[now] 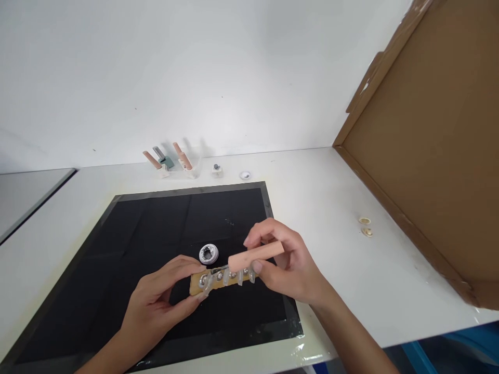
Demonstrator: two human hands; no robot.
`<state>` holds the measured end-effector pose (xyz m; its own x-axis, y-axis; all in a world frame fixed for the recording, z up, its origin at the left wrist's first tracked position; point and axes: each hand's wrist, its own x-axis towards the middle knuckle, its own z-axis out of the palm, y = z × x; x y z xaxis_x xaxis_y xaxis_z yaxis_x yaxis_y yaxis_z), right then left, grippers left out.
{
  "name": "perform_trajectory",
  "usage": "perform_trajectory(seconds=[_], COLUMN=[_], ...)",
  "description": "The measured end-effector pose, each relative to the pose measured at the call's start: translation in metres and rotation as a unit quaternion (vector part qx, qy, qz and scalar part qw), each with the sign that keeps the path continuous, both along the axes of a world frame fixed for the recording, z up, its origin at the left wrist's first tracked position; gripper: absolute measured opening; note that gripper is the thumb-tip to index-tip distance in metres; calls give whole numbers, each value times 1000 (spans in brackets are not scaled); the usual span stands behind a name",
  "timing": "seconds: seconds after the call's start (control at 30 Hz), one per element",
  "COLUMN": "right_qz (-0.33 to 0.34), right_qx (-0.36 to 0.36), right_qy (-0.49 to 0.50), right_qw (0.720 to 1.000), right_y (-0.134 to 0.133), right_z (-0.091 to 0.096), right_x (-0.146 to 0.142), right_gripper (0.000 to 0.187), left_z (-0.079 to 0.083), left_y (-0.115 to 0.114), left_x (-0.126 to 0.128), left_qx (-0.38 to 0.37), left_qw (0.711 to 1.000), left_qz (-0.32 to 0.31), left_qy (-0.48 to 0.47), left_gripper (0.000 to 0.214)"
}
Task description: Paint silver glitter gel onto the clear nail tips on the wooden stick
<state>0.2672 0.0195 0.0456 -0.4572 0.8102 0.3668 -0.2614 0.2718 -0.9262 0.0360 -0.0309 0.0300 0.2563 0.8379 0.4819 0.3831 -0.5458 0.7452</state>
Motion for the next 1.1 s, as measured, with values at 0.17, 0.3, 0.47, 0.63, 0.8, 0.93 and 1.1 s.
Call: perform_trajectory(seconds=[0.17, 0.3, 0.47, 0.63, 0.8, 0.93, 1.1], right_qz=[23, 6, -12, -50, -98, -79, -19], right_qx=[-5, 12, 73, 83, 75, 67, 88], right_qy=[-34, -52, -92, -132, -133, -98, -95], right_qw=[999, 999, 993, 987, 983, 990, 991], right_y=[-6, -10, -10, -10, -8, -7, -9], right_z=[4, 8, 10, 13, 13, 10, 7], right_x=[-3, -9, -12, -12, -11, -8, -9], right_gripper=[6, 11, 18, 18, 17, 15, 16], left_z=[3, 3, 5, 7, 7, 7, 8], left_y=[0, 1, 1, -1, -1, -2, -2], left_x=[1, 1, 4, 7, 7, 7, 8], left_qx=[37, 69, 102, 106, 105, 110, 116], left_qw=[999, 996, 993, 993, 993, 992, 991], left_qz=[18, 19, 14, 4, 3, 6, 0], left_qy=[30, 50, 63, 53, 57, 56, 64], left_gripper=[20, 19, 19, 19, 18, 18, 20])
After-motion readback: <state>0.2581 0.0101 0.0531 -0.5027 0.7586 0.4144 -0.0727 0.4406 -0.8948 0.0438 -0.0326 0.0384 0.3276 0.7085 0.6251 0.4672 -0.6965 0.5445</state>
